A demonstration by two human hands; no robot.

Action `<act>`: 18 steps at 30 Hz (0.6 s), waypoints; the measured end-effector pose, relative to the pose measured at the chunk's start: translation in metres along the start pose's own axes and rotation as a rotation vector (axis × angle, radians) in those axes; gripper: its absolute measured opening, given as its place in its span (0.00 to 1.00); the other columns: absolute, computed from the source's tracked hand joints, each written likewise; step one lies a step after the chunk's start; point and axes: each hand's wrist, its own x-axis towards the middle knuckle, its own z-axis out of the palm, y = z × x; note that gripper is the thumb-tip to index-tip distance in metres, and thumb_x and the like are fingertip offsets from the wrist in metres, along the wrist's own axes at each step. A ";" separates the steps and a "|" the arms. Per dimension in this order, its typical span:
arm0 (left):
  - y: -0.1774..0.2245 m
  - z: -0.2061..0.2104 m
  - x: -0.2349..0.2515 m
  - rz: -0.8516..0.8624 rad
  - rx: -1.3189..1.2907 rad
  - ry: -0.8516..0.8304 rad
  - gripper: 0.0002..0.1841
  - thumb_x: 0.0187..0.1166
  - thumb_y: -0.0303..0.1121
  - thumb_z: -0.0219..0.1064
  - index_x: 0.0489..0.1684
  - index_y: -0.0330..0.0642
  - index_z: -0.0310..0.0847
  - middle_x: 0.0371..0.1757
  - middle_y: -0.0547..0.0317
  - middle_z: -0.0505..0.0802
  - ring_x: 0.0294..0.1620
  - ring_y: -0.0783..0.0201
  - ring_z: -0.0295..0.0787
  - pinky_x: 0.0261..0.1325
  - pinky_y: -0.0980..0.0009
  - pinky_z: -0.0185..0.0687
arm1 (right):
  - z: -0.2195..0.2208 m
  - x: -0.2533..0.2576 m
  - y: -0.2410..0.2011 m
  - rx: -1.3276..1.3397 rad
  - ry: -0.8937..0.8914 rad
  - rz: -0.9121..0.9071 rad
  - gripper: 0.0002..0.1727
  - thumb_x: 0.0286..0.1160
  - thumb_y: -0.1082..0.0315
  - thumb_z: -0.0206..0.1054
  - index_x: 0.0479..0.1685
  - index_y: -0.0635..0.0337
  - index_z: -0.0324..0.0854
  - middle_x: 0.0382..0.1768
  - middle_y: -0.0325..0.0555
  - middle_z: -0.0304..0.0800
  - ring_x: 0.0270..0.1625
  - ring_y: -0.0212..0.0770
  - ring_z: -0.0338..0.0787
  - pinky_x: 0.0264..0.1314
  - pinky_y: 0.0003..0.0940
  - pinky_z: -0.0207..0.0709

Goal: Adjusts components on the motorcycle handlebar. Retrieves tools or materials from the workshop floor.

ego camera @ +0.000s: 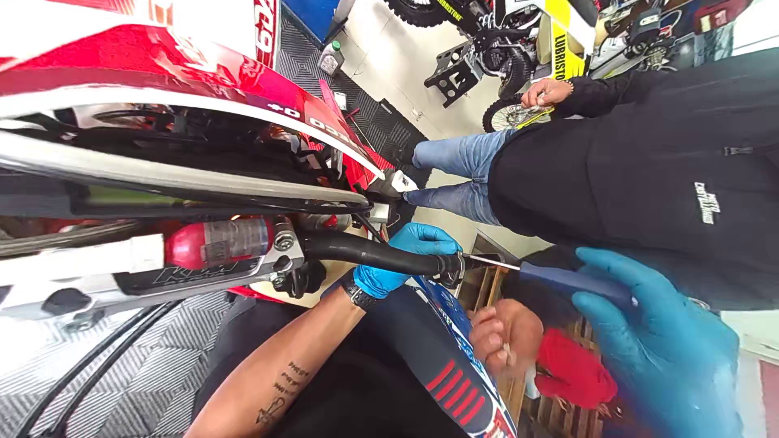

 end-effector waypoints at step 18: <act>-0.001 -0.012 0.008 -0.003 -0.013 -0.122 0.09 0.77 0.22 0.66 0.35 0.40 0.94 0.37 0.68 0.96 0.42 0.79 0.91 0.51 0.79 0.86 | -0.001 -0.004 0.005 0.091 -0.022 0.048 0.25 0.84 0.46 0.65 0.72 0.47 0.77 0.50 0.37 0.91 0.48 0.25 0.90 0.49 0.22 0.84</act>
